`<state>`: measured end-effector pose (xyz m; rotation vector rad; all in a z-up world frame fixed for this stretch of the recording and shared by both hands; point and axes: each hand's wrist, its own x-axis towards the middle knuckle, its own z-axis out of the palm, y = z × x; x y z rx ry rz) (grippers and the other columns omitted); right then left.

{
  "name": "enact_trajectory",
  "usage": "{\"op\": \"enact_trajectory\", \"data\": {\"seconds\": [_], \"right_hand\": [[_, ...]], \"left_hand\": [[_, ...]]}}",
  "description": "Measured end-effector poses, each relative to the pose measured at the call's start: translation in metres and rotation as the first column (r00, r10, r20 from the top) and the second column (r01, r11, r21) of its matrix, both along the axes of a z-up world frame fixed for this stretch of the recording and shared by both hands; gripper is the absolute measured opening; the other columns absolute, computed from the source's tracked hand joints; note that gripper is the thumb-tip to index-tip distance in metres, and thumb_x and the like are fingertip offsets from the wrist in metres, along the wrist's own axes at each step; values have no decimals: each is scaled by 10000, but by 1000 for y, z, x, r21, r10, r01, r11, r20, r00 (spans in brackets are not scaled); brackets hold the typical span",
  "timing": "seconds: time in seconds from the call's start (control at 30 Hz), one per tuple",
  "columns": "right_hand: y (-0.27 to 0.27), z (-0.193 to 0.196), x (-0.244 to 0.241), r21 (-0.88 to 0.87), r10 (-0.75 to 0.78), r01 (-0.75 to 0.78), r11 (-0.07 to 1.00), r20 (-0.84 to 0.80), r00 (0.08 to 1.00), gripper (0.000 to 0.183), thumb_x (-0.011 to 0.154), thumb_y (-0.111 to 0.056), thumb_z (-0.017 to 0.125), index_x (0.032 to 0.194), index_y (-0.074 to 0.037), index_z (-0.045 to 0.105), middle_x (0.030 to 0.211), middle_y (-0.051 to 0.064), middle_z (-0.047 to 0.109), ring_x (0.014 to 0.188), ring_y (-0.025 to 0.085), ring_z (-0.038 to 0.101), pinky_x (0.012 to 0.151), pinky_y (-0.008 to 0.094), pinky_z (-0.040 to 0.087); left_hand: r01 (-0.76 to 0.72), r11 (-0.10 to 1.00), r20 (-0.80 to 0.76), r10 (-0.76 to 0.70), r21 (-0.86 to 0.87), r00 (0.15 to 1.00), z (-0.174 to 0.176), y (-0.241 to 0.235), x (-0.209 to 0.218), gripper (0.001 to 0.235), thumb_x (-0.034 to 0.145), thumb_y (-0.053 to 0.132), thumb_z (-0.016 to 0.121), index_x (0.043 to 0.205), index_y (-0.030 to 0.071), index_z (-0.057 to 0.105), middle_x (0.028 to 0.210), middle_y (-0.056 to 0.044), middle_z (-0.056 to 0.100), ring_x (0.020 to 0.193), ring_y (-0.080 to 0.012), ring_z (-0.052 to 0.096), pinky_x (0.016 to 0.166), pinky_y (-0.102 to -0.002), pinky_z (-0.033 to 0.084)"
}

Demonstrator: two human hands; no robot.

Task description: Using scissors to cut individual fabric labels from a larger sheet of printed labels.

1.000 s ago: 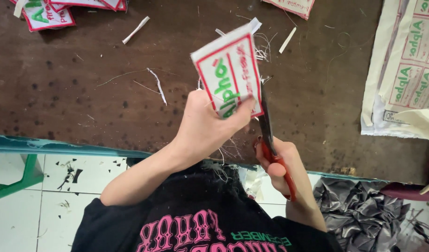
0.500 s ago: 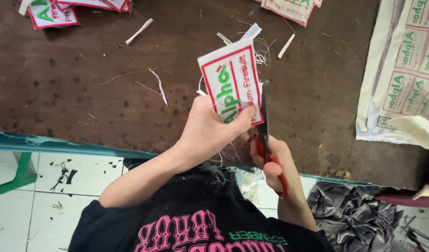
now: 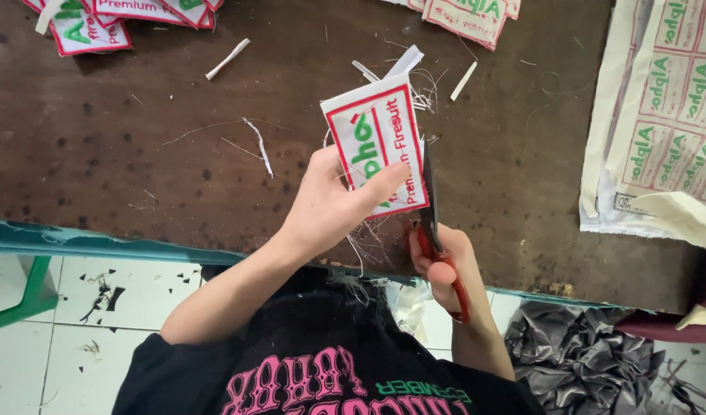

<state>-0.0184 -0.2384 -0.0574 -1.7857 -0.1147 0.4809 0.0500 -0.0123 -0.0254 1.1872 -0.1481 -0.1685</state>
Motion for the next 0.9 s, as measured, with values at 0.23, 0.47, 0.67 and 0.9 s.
{"op": "enact_trajectory", "data": {"seconds": [0.23,0.47,0.67,0.9], "right_hand": [[-5,17,-5,-48,36,-39,998,-64,997,1106,479,-1043,389,919,-64,655,637,39,550,535,148,582,498,273,487],[-2,11,-8,-71,27,-30,997,-46,999,1080,497,-1027,389,942,-74,632,653,11,521,565,134,551,526,247,465],[4,5,-3,-60,26,-24,998,31,999,912,556,-1022,373,709,-139,542,579,-45,430,508,85,445,497,210,385],[14,16,0,-46,31,-30,998,24,999,905,554,-1035,386,679,-149,524,573,-52,407,501,86,425,488,218,379]], "left_hand": [[-85,993,38,82,77,996,8,5,1,166,961,107,713,1112,38,731,926,-119,786,826,-151,745,828,-384,619],[-73,992,41,69,101,997,8,-2,-4,170,952,85,713,1108,21,736,922,-144,785,832,-191,759,841,-404,619],[-107,992,41,104,64,994,10,-7,-5,177,941,63,720,1110,14,741,922,-151,787,848,-193,757,820,-410,625],[-115,993,-19,116,24,993,-1,-13,-13,210,923,59,733,1121,-9,741,917,-174,783,835,-193,744,781,-418,627]]}}
